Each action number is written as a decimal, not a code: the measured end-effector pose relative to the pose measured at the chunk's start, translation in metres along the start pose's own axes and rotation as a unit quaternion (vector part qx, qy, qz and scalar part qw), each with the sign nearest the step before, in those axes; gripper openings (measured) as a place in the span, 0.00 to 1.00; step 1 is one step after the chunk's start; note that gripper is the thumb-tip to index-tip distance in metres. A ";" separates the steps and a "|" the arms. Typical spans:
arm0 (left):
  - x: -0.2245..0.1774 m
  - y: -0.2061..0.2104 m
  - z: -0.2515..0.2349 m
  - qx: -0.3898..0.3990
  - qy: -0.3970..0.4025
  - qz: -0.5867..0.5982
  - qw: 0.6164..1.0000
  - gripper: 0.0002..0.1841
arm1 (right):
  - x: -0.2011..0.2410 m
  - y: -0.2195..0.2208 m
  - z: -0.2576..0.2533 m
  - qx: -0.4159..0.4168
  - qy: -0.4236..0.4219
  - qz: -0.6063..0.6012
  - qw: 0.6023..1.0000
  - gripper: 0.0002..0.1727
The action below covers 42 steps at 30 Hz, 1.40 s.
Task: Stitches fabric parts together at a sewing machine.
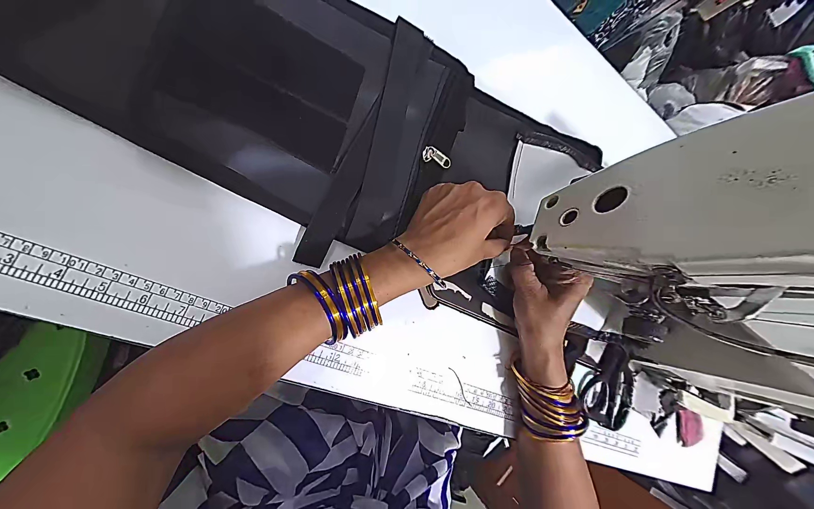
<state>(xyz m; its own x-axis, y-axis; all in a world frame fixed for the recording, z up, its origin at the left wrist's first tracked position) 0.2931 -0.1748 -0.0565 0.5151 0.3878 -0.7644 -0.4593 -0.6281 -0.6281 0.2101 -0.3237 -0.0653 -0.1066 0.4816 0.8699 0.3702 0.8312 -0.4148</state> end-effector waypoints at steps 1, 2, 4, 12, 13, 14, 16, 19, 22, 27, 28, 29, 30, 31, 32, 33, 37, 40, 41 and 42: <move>0.000 0.000 0.000 -0.001 0.001 -0.002 1.000 0.10 | 0.001 0.000 0.000 -0.001 0.004 0.002 1.000 0.15; 0.000 0.000 0.000 -0.002 0.002 -0.002 1.000 0.10 | 0.002 0.000 0.001 0.001 0.005 0.003 1.000 0.15; 0.001 0.000 0.000 -0.003 0.003 0.000 1.000 0.10 | 0.002 0.001 0.001 0.001 0.004 0.007 1.000 0.16; -0.001 -0.002 -0.001 0.018 -0.011 0.004 1.000 0.11 | 0.001 0.001 0.000 0.003 0.013 -0.006 1.000 0.15; -0.001 -0.002 0.000 0.018 -0.011 0.005 1.000 0.11 | 0.002 0.001 0.000 0.005 0.011 -0.010 1.000 0.16; -0.001 -0.002 0.000 0.018 -0.012 0.004 1.000 0.11 | 0.002 0.001 -0.001 0.007 0.009 -0.012 1.000 0.16; -0.001 -0.002 -0.001 0.018 -0.011 -0.001 1.000 0.11 | 0.002 0.001 -0.001 0.015 0.007 -0.010 1.000 0.17; -0.001 -0.001 -0.001 0.019 -0.010 -0.003 1.000 0.11 | 0.000 0.001 -0.001 0.020 0.012 -0.001 1.000 0.17; -0.001 -0.001 -0.001 0.020 -0.010 -0.004 1.000 0.11 | 0.001 0.001 0.000 0.029 0.007 0.023 0.999 0.15; -0.001 -0.001 0.000 0.017 -0.005 -0.006 1.000 0.11 | 0.001 0.000 0.001 0.024 -0.008 0.063 0.998 0.12; -0.001 -0.001 0.000 0.017 -0.005 -0.006 1.000 0.10 | 0.000 0.000 0.001 0.021 -0.008 0.067 0.998 0.12; 0.000 -0.001 0.000 0.015 -0.004 -0.005 1.000 0.10 | 0.001 0.000 0.002 0.014 -0.002 0.066 0.998 0.13; 0.000 -0.001 0.000 0.014 -0.003 -0.005 1.000 0.10 | 0.001 -0.001 0.003 0.008 0.010 0.063 0.998 0.15; 0.000 -0.001 0.000 0.014 -0.004 -0.005 1.000 0.10 | 0.003 -0.001 0.004 0.002 0.026 0.059 0.998 0.18; -0.001 -0.001 0.000 0.015 -0.005 -0.006 1.000 0.10 | 0.004 -0.001 0.005 -0.003 0.037 0.055 0.998 0.20; -0.001 -0.001 0.000 0.017 -0.006 -0.007 1.000 0.11 | 0.005 0.000 0.005 -0.004 0.037 0.049 0.998 0.21; 0.000 -0.001 -0.001 0.016 -0.002 -0.006 1.000 0.11 | 0.001 -0.002 0.002 0.006 0.013 0.039 0.999 0.11; 0.002 -0.003 -0.002 -0.004 0.010 0.015 1.000 0.12 | 0.008 -0.019 0.021 0.015 0.037 0.049 0.998 0.04; 0.004 -0.006 -0.002 -0.012 0.020 0.019 1.000 0.13 | 0.014 -0.027 0.033 0.041 0.026 0.042 0.998 0.05; 0.007 -0.008 -0.001 -0.017 0.038 0.019 0.999 0.13 | 0.021 -0.037 0.050 0.087 0.014 0.042 0.995 0.07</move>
<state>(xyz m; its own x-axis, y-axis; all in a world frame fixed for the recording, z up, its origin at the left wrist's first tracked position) 0.3011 -0.1683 -0.0564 0.5512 0.3125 -0.7737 -0.4554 -0.6643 -0.5927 0.1482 -0.3299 -0.0448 -0.0556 0.5460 0.8359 0.2120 0.8246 -0.5245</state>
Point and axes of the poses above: each hand's wrist, its own z-axis away from the middle knuckle, its own y-axis out of the palm, x = y × z, the point moved 4 cm from there along -z, towards the middle knuckle, and after that the axes turned 3 degrees about y, right-handed, at the moved point
